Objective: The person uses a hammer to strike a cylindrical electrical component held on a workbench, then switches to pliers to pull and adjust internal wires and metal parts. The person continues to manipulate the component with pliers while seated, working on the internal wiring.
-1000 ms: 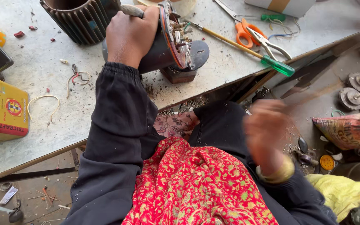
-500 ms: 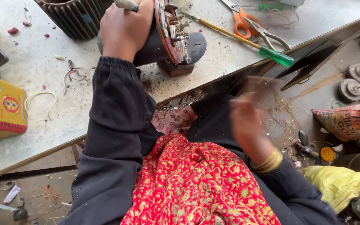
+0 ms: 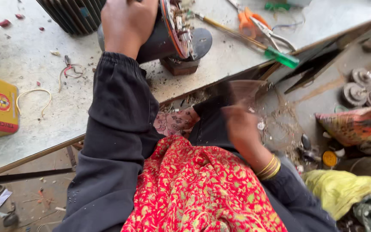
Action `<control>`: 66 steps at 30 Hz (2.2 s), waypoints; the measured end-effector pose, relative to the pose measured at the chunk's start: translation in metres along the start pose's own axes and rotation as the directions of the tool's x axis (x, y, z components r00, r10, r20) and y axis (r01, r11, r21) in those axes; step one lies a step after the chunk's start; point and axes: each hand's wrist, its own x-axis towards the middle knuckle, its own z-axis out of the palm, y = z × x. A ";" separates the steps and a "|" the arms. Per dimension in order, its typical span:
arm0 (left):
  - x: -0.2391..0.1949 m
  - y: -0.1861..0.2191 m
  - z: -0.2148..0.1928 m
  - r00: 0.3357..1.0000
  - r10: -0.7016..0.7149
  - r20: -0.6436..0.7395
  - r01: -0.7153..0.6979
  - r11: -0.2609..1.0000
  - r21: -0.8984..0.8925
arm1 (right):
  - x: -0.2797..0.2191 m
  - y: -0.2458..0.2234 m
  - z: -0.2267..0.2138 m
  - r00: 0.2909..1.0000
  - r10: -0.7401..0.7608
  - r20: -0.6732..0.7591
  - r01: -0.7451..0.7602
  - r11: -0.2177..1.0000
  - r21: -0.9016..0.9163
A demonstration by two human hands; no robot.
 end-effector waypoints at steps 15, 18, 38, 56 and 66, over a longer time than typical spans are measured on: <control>-0.003 0.010 -0.005 0.999 -0.001 0.044 0.001 1.000 0.004 | 0.018 -0.015 -0.004 0.978 -0.207 0.027 0.209 0.973 -0.094; 0.004 0.020 -0.009 0.961 0.266 -0.079 -0.264 0.964 0.038 | 0.015 -0.003 0.003 0.985 0.088 0.150 -0.088 0.996 -0.007; 0.017 0.003 -0.021 0.923 -0.131 0.361 0.075 0.983 0.166 | 0.003 0.024 -0.011 0.940 0.230 0.251 -0.309 0.886 0.346; 0.015 0.014 -0.020 0.943 -0.158 0.294 0.054 0.942 0.332 | 0.018 -0.032 -0.058 0.983 -0.180 0.031 0.174 0.975 0.141; 0.014 -0.002 -0.009 0.992 0.027 0.125 -0.064 0.950 0.306 | 0.049 -0.020 -0.002 0.875 -0.459 0.153 0.482 0.858 -0.176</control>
